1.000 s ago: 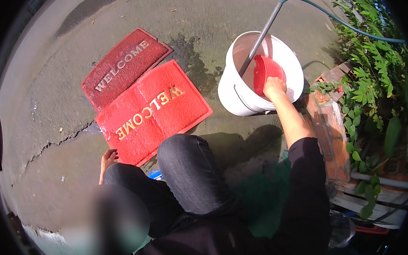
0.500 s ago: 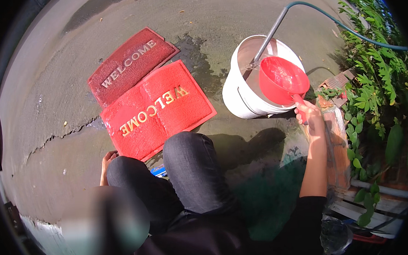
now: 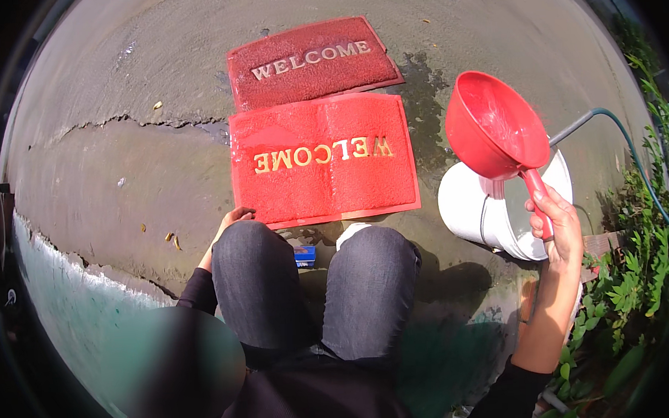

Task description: The person retrieves a brush and a container of cleaning powder, then sits on the ground to clean a red doormat. They pour water and powder onto the mat, scrub it with the brush, and rinse it with water.

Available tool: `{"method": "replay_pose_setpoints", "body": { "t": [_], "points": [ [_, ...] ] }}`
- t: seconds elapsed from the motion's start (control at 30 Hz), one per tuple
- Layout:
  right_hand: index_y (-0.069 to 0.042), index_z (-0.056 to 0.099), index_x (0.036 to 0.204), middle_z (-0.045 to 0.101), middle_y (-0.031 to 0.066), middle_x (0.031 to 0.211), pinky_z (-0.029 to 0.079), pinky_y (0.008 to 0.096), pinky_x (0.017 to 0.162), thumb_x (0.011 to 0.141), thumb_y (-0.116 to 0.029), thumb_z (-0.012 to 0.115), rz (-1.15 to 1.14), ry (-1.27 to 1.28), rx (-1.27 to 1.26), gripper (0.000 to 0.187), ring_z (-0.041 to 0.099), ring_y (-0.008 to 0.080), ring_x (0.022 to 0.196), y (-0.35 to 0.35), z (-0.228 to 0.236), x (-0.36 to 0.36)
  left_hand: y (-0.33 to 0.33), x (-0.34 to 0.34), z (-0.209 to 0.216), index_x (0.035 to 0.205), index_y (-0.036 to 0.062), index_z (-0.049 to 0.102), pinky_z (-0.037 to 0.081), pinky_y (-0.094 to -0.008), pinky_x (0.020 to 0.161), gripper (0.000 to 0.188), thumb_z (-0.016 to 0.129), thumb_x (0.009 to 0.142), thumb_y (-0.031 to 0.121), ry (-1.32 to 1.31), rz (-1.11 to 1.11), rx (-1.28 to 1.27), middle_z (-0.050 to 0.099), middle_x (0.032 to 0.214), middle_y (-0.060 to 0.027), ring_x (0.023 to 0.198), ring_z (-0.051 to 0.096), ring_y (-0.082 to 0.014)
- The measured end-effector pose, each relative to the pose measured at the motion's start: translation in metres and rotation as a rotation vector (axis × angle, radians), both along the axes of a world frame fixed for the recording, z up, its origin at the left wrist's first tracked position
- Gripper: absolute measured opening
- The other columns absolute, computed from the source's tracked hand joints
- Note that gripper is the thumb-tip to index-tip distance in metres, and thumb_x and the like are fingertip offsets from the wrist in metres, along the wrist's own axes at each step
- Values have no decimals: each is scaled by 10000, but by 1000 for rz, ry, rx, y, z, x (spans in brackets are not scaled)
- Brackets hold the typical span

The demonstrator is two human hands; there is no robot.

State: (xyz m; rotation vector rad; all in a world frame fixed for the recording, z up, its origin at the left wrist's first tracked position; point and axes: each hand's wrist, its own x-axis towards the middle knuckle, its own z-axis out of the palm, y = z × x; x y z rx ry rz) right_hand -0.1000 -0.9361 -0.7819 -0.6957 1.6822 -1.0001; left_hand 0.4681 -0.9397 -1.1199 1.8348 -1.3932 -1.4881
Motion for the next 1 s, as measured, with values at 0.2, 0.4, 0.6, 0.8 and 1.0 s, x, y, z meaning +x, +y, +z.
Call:
{"method": "replay_pose_setpoints", "body": {
  "t": [0.2,0.4,0.6,0.8,1.0],
  "points": [
    [-23,558,960,542,23,675,354,169,367,816,-106,577,104,35,220,167,457,42,463,-172,-100,63,43,11,13,1075,-24,570,453,-280,785,291,499,862,162,141,209,134,640,951,-106,890,586,-139],
    [-55,579,787,530,11,590,353,199,345,794,-83,572,212,283,330,29,441,54,414,-311,-189,153,101,30,3,1062,-18,570,444,-258,788,257,502,891,161,308,378,137,628,933,-79,861,570,-120],
    [-53,609,732,534,13,573,346,228,347,749,-79,630,423,611,264,38,451,75,419,-338,-238,242,116,22,31,1060,-24,556,458,-248,756,280,565,854,165,295,373,151,622,940,-66,843,570,-113],
    [-30,620,879,562,27,611,358,210,354,766,-87,636,550,345,340,128,475,71,433,-284,-229,249,112,20,11,1066,-25,549,465,-263,776,308,586,833,174,253,303,160,621,948,-79,857,579,-130],
    [-67,588,1129,598,23,660,367,200,374,763,-98,641,665,309,268,371,479,52,440,-187,-203,198,94,13,6,1099,1,539,464,-295,803,342,594,826,201,485,435,264,612,991,-88,912,575,-166]
  ]
}}
